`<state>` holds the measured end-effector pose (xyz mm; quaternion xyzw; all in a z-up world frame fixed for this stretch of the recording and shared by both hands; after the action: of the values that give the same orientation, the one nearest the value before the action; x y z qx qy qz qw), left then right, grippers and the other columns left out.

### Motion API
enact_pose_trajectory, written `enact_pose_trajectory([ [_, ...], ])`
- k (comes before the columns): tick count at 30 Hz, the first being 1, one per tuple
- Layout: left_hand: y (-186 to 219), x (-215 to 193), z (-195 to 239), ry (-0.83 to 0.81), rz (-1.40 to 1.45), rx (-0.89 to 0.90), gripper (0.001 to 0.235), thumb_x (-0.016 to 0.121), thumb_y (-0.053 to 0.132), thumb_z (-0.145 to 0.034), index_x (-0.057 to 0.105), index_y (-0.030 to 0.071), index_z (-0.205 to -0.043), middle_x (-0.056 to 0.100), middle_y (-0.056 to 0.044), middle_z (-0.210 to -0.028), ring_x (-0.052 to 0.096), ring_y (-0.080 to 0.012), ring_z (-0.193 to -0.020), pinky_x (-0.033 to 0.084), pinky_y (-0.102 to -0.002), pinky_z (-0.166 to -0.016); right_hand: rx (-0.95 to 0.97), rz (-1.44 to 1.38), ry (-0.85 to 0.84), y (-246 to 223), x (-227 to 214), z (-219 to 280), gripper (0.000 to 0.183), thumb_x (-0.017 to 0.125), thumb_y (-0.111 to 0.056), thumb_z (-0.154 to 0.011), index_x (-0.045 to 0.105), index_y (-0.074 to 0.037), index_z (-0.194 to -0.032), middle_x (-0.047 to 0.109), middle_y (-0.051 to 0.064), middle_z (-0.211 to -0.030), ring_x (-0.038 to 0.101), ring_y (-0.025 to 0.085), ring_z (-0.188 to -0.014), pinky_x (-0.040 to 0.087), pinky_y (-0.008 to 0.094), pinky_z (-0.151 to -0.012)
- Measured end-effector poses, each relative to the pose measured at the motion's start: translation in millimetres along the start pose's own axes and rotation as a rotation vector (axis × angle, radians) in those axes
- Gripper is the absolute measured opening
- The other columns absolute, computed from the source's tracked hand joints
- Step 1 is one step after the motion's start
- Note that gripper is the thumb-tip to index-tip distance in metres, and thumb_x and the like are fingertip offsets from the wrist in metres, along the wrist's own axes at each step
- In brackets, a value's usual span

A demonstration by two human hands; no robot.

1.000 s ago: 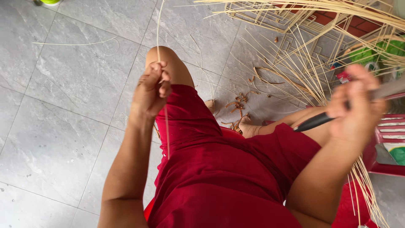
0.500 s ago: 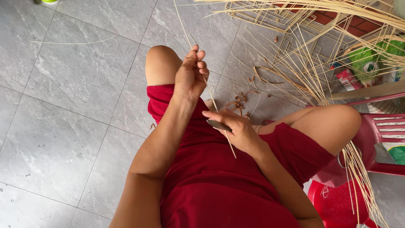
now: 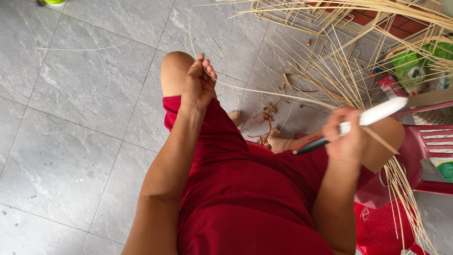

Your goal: The person sits on a tiled floor and uses a knife to peel thin strips from bamboo stalks. They hold the stalks in their left hand and scrape the knife along the length to remove the outer layer, creating a pile of shavings. The person occasionally gathers the processed strips and places them on a nearby red plastic chair.

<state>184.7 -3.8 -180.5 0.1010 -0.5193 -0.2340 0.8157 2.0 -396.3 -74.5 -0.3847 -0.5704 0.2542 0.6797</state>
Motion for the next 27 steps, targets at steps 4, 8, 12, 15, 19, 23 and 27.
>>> enact_pose_trajectory([
  [4, 23, 9, -5, -0.034, -0.047, 0.082, 0.028, 0.048, 0.020, -0.108, 0.061, 0.007, -0.129, 0.068, -0.001, -0.092, 0.065, -0.0111, -0.077, 0.060, -0.030, -0.075, -0.252, -0.114, 0.166, -73, -118, 11, 0.035, 0.064, -0.042, -0.115, 0.060, -0.009, -0.106, 0.055, 0.001, -0.082, 0.041, 0.005, -0.055, 0.033, 0.019, -0.049],
  [8, 50, 19, -13, -0.060, -0.127, 0.180, 0.033, 0.044, 0.023, -0.109, 0.061, 0.006, -0.133, 0.068, -0.002, -0.090, 0.063, -0.0109, -0.073, 0.059, -0.030, -0.071, -0.405, -0.161, 0.405, -130, -216, 58, 0.023, 0.066, -0.030, -0.117, 0.059, -0.009, -0.112, 0.052, 0.000, -0.085, 0.044, 0.007, -0.062, 0.035, 0.021, -0.052],
  [12, 89, 27, -14, 0.040, -0.208, 0.332, 0.036, 0.047, 0.025, -0.111, 0.060, 0.005, -0.137, 0.067, -0.004, -0.089, 0.059, -0.0093, -0.069, 0.055, -0.027, -0.062, -0.503, -0.170, 0.542, -156, -264, 97, 0.019, 0.063, -0.013, -0.113, 0.054, -0.005, -0.097, 0.051, 0.002, -0.085, 0.043, 0.008, -0.062, 0.035, 0.021, -0.054],
  [15, 110, 53, 0, 0.047, -0.413, 0.434, 0.037, 0.050, 0.032, -0.108, 0.064, 0.009, -0.134, 0.063, 0.001, -0.075, 0.048, -0.0048, -0.054, 0.041, -0.023, -0.046, -0.528, -0.091, 0.536, -165, -267, 103, 0.021, 0.063, -0.012, -0.112, 0.053, -0.005, -0.094, 0.050, 0.003, -0.083, 0.042, 0.010, -0.062, 0.036, 0.023, -0.054],
  [19, 57, 117, 50, -0.268, -0.862, 0.271, 0.040, 0.053, 0.038, -0.108, 0.071, 0.011, -0.130, 0.053, 0.006, -0.063, 0.037, -0.0033, -0.047, 0.030, -0.020, -0.043, -0.398, 0.219, 0.483, -154, -193, 74, 0.024, 0.066, -0.026, -0.117, 0.062, -0.005, -0.107, 0.054, 0.002, -0.085, 0.044, 0.009, -0.059, 0.033, 0.022, -0.051],
  [23, -14, 154, 110, -0.714, -1.117, 0.140, 0.038, 0.056, 0.036, -0.112, 0.073, 0.008, -0.132, 0.057, 0.006, -0.076, 0.049, -0.0047, -0.065, 0.043, -0.021, -0.063, -0.266, 0.367, 0.261, -132, -53, 8, 0.027, 0.068, -0.023, -0.115, 0.068, 0.003, -0.121, 0.057, 0.004, -0.095, 0.050, 0.010, -0.069, 0.038, 0.023, -0.056],
  [27, -54, 147, 131, -0.748, -1.224, -0.004, 0.035, 0.055, 0.033, -0.107, 0.072, 0.012, -0.131, 0.051, 0.005, -0.063, 0.045, -0.0051, -0.058, 0.041, -0.022, -0.058, -0.303, 0.336, 0.313, -135, 23, -41, 0.022, 0.068, -0.017, -0.109, 0.074, 0.003, -0.116, 0.061, 0.005, -0.095, 0.053, 0.011, -0.069, 0.040, 0.025, -0.052],
])
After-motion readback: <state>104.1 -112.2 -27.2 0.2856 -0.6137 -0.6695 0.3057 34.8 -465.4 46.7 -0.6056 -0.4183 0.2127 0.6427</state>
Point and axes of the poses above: each hand's wrist, its own z-axis away from the middle knuckle, its own x-axis out of the palm, y = z × x, the point moved 9 cm from there along -z, towards the middle knuckle
